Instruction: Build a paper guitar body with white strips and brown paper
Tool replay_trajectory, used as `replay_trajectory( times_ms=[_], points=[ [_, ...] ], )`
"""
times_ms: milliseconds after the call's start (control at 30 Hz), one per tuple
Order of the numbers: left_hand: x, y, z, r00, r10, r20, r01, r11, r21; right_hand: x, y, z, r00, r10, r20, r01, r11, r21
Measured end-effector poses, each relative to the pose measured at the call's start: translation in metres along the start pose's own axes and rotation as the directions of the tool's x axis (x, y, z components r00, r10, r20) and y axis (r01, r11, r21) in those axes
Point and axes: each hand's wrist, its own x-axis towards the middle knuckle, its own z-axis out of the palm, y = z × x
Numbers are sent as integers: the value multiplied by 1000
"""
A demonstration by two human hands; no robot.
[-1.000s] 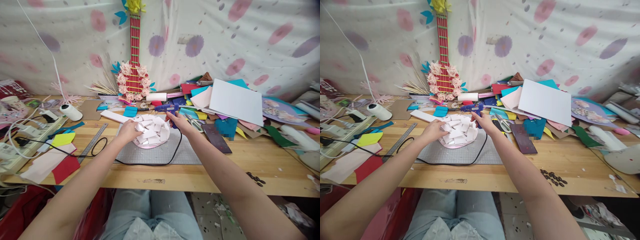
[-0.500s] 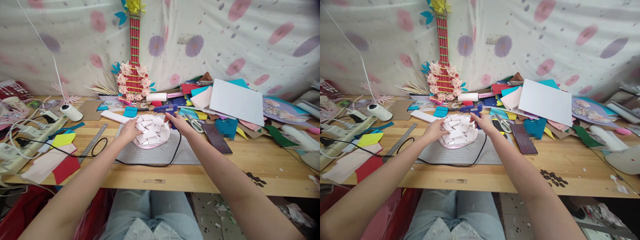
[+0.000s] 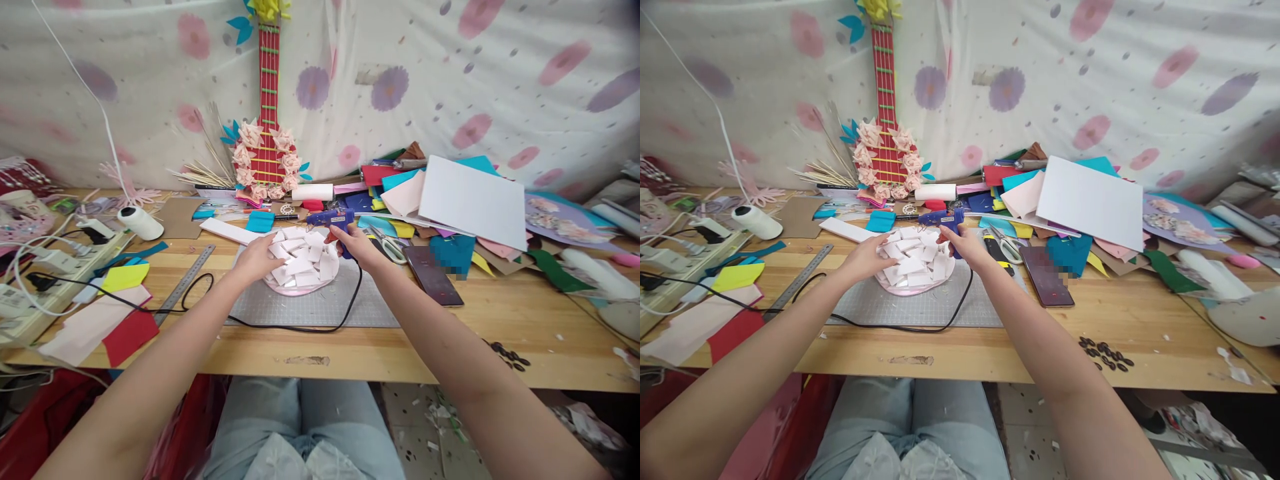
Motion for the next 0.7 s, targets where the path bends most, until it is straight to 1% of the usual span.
replay_trajectory(
  times_ms=[100, 167, 300, 400, 700],
  points=[
    [2, -3, -5, 998, -12, -66, 9, 999, -42, -2, 2, -1, 999, 24, -25, -24, 1000, -2],
    [5, -3, -5, 997, -7, -82, 0, 997, -76, -4, 2, -1, 998, 39, -38, -40, 999, -5],
    [9, -1, 4, 998, 43, -42, -49, 986, -161, -7, 1, -1, 999, 43, -27, -43, 999, -9],
    [10, 1, 11, 998, 51, -38, -57, 980, -188, -8, 0, -1, 999, 48, -18, -48, 999, -21],
    [11, -1, 16, 999, 28, -44, -34, 988, -152, -7, 0, 3, 1000, 26, 5, -26, 999, -19]
  ],
)
